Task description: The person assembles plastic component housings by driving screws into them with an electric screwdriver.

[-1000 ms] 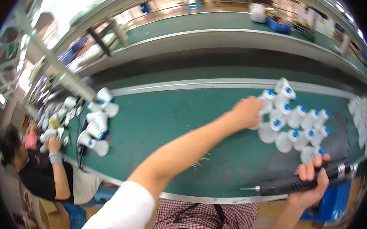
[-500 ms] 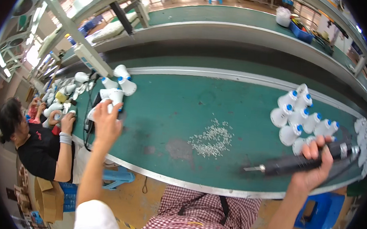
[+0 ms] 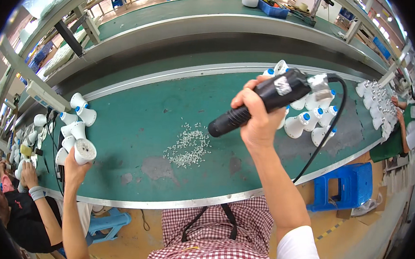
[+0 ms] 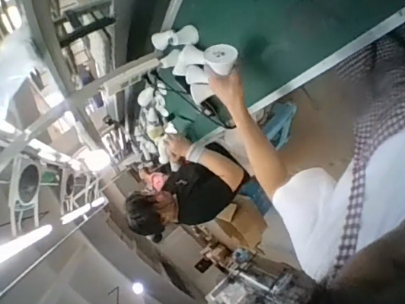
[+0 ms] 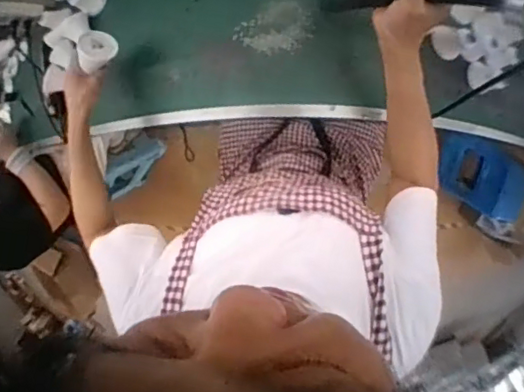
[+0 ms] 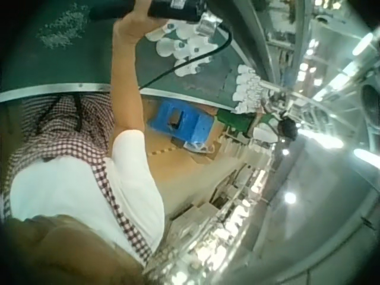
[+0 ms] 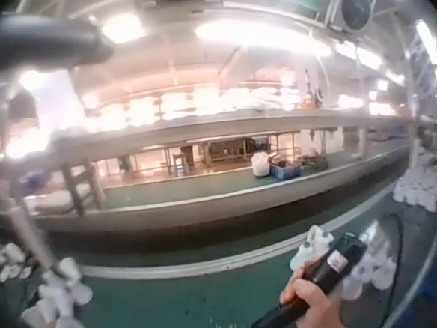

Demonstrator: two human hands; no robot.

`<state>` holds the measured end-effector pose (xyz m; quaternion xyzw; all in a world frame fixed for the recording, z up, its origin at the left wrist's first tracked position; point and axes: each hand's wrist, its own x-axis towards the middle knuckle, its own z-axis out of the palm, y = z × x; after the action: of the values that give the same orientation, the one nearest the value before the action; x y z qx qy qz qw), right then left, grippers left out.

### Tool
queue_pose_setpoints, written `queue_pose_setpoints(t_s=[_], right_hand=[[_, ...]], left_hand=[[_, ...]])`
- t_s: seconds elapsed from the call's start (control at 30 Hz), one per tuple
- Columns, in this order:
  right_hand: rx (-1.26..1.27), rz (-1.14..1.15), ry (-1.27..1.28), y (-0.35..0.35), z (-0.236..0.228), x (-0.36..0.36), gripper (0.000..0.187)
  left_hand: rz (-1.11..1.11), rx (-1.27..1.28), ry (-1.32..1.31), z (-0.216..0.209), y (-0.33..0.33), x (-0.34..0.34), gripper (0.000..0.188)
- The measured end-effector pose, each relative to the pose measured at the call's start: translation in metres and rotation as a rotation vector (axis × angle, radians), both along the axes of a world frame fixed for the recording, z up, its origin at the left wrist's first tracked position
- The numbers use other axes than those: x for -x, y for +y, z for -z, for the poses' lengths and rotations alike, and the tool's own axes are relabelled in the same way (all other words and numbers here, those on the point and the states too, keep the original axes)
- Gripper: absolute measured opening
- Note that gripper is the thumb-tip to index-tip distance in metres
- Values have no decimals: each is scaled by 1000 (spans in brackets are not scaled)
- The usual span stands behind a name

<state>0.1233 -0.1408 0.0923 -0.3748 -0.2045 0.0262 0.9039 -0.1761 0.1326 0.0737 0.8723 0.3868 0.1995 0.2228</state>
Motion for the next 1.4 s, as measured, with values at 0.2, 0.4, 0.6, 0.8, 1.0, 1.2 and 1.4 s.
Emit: queue_pose_setpoints(t_s=[0.2, 0.4, 0.6, 0.8, 1.0, 1.2, 1.4], right_hand=[[70, 25, -86, 40, 20, -7, 29], [89, -16, -124, 82, 29, -8, 31], [107, -18, -98, 90, 34, -12, 29], [-45, -33, 18, 65, 11, -11, 29], [-79, -22, 38, 43, -3, -1, 31], [-81, -37, 57, 36, -9, 3, 31], [-76, -51, 43, 35, -8, 5, 31]], left_hand=[[119, 851, -767, 26, -74, -101, 31], [107, 947, -961, 44, -95, -171, 27], [44, 979, -904, 64, -92, -181, 27], [116, 1005, -835, 67, -104, -184, 29], [248, 905, -808, 60, -115, -182, 29], [310, 841, -754, 53, -121, -180, 24], [309, 818, -723, 55, -121, -181, 22]])
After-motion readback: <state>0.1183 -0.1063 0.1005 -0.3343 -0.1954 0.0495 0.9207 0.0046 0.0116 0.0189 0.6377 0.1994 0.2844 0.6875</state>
